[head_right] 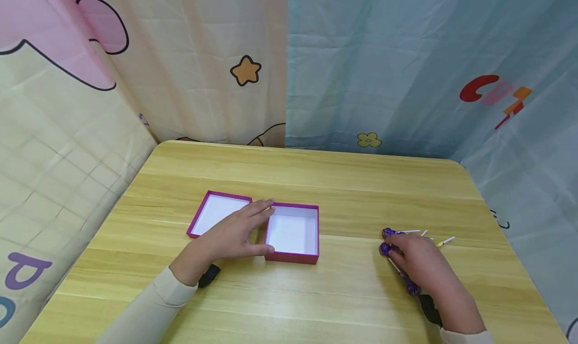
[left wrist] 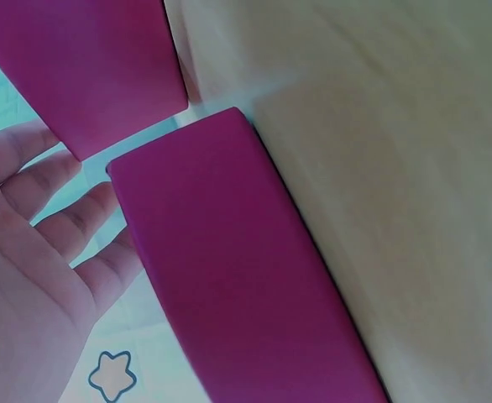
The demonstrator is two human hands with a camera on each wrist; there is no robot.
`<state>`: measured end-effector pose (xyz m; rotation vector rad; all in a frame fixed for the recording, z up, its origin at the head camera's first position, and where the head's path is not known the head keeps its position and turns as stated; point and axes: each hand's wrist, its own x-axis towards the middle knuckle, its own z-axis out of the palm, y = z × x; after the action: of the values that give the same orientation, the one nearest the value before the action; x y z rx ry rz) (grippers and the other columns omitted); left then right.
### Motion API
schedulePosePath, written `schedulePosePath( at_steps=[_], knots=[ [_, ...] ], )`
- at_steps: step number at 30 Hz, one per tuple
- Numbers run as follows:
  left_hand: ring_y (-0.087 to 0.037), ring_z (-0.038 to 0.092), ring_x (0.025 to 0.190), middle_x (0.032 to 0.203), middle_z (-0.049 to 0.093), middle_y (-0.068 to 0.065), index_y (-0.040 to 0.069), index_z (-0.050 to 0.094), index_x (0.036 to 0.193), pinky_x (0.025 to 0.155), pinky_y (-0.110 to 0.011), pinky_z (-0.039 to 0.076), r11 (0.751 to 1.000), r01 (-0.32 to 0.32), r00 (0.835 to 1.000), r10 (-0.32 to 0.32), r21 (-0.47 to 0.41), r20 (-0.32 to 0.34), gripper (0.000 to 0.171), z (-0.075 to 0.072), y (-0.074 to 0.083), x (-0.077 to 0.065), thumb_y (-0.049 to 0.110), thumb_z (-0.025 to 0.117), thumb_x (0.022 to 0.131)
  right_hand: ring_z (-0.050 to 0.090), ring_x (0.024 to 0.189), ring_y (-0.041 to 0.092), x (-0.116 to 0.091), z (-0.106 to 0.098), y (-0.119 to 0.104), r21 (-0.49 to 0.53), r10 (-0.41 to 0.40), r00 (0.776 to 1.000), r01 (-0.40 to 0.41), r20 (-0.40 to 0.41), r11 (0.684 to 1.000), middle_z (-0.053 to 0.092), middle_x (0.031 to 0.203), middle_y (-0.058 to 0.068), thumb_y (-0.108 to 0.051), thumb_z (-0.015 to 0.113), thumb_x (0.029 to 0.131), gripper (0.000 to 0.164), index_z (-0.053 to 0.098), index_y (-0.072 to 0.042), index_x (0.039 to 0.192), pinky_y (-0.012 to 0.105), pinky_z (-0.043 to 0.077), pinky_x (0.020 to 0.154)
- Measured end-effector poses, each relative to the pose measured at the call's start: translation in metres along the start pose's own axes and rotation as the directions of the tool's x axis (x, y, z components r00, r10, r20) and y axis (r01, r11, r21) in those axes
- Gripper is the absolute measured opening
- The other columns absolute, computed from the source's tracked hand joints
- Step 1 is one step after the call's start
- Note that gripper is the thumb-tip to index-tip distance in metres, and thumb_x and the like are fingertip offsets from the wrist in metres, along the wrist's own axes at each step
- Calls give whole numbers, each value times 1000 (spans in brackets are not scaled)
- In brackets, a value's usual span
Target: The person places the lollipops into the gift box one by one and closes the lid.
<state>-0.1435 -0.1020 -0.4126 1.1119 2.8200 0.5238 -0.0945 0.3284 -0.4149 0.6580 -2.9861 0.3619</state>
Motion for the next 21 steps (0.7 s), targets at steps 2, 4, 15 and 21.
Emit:
schedulePosePath(
  at_steps=[2,4,15,21],
  knots=[
    [-25,22,149,162,27,-3,9,40,153,118,-42,22,1000,4,1000,-4,-2,2,96,0,0,0,73,60,84,69,86,32,0,0,0,-7,-15,1000,15,-3,1000,73,96,9,-3,78,81,24,75,-6,105,49,56,71],
    [-25,22,149,163,26,-2,9,40,153,118,-42,22,1000,8,1000,-8,-2,5,96,-1,0,0,73,60,84,69,89,34,0,0,1,-12,-30,1000,30,-2,999,73,100,12,-2,78,81,27,76,-6,107,51,56,74],
    [-26,23,148,163,26,-3,8,40,153,118,-43,22,1000,15,1000,-15,-14,10,95,-2,1,0,70,63,84,68,90,33,1,3,1,-23,-33,999,33,7,999,71,98,10,-7,82,79,26,74,-7,104,52,55,75],
    [-25,24,148,163,26,-2,8,40,153,119,-42,21,1000,17,1000,-17,-17,18,95,-2,2,0,70,63,84,68,88,32,1,4,-1,-26,-3,999,4,35,1000,71,95,8,-10,83,79,24,73,-8,101,51,55,75]
  ],
)
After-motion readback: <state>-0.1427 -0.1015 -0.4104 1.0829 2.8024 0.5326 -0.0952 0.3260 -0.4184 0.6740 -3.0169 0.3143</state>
